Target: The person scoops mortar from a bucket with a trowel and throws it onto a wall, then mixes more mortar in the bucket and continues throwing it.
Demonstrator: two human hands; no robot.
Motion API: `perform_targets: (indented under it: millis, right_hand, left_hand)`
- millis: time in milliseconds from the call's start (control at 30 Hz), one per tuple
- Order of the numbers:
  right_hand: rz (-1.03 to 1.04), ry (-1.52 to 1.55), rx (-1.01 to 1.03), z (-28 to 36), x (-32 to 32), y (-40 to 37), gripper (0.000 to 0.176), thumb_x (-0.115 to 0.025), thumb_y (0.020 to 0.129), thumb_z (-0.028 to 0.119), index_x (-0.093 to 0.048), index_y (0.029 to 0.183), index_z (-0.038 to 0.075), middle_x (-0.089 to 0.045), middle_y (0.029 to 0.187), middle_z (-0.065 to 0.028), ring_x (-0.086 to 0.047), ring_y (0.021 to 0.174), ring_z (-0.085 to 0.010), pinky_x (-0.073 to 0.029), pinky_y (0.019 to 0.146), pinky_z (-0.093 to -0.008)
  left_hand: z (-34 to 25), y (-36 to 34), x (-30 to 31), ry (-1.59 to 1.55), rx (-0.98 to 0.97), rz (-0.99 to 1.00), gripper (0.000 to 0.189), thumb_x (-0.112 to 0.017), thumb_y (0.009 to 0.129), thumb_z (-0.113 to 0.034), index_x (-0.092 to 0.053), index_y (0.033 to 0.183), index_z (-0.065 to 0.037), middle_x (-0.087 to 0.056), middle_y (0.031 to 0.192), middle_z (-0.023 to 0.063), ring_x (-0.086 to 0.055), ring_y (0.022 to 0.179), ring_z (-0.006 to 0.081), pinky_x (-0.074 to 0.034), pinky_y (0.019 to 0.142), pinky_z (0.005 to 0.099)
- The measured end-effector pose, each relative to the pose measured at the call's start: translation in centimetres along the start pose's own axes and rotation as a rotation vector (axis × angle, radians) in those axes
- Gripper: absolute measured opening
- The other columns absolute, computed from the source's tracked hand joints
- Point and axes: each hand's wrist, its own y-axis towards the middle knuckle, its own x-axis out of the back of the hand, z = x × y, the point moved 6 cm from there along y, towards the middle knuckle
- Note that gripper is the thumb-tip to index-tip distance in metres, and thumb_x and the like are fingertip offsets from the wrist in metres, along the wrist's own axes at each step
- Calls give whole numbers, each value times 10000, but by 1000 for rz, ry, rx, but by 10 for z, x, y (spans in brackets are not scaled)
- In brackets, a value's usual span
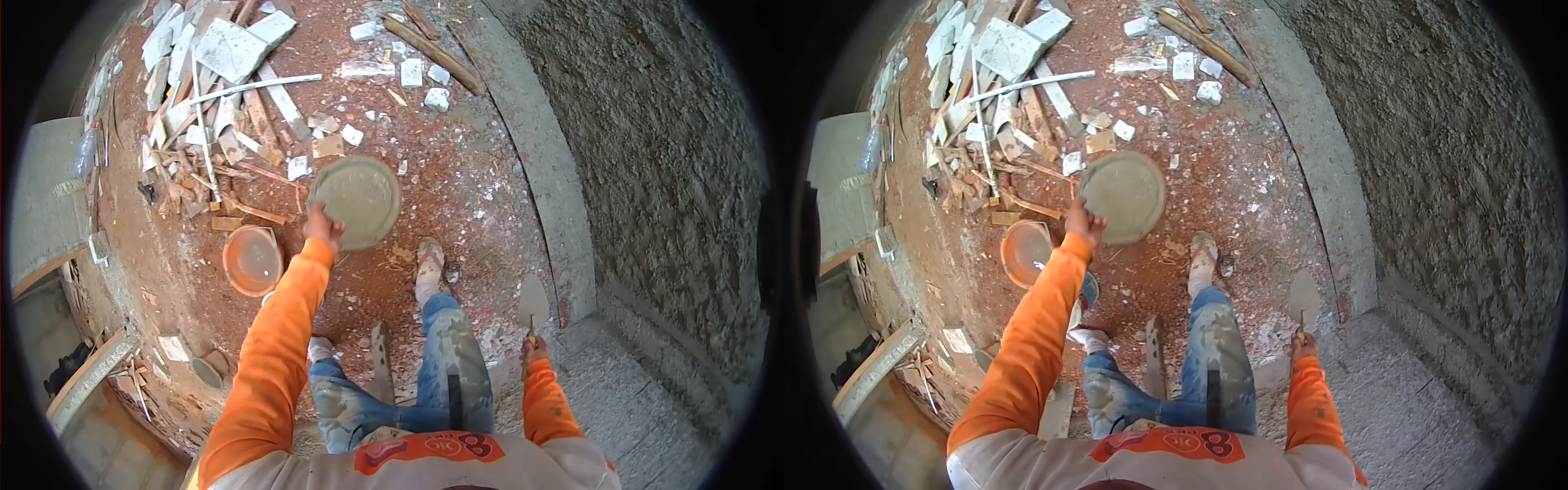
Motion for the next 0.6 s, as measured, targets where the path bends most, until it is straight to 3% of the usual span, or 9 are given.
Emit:
perform_targets:
  millis: [33,233,333,400,467,500,567,600]
  right_hand:
    - [0,-3,0,-3,5,8,287,-597,796,178,-512,1016,13,-537,671,-50,-515,495,-126,-437,394,-250]
    - [39,130,-200,-50,4,42,248,-585,807,172,-497,991,32,-504,635,-28,-473,471,-105,-440,387,-245]
    - [45,-60,-227,-38,-8,67,248,-604,793,234,-519,938,51,-539,660,-67,-519,533,-164,-440,436,-313]
    - [5,-460,180,-7,-20,100,305,-613,775,287,-545,903,19,-568,687,-148,-555,582,-266,-452,525,-381]
    - [-47,-532,383,56,-41,120,370,-611,763,328,-549,905,-9,-571,720,-206,-564,644,-335,-439,596,-418]
    - [109,-491,360,91,-57,136,369,-572,791,338,-509,1020,56,-562,878,-244,-534,821,-425,-430,681,-478]
    - [195,-522,281,179,-86,155,395,-551,801,395,-508,1009,62,-559,881,-226,-533,813,-430,-418,662,-502]
    - [58,-548,639,216,-100,168,359,-543,811,381,-512,999,77,-572,824,-219,-540,780,-431,-424,642,-500]
  left_hand:
    - [5,18,-33,-4,-18,55,237,-532,766,-308,-394,794,-117,-316,581,28,-333,427,153,-378,447,321]
    - [12,71,-163,-18,-28,61,209,-491,790,-297,-392,794,-113,-301,555,34,-322,418,159,-405,484,347]
    - [26,89,-193,-104,-30,-10,226,-496,786,-246,-365,678,-97,-291,498,29,-337,439,176,-424,567,388]
    - [41,98,-205,-185,-47,3,238,-492,794,-253,-358,685,-90,-287,498,32,-344,443,185,-452,599,398]
    - [59,111,-199,-171,-60,-4,240,-469,813,-260,-355,709,-76,-305,505,36,-348,444,183,-467,622,423]
    - [63,114,-196,-211,-61,-5,237,-455,822,-259,-354,722,-69,-320,513,39,-349,443,185,-469,624,429]
    - [65,119,-194,-214,-79,56,218,-413,849,-246,-364,757,-54,-374,534,48,-430,465,207,-473,630,444]
    - [64,122,-195,-206,-79,55,218,-413,849,-246,-364,757,-54,-374,534,48,-430,465,207,-473,630,444]
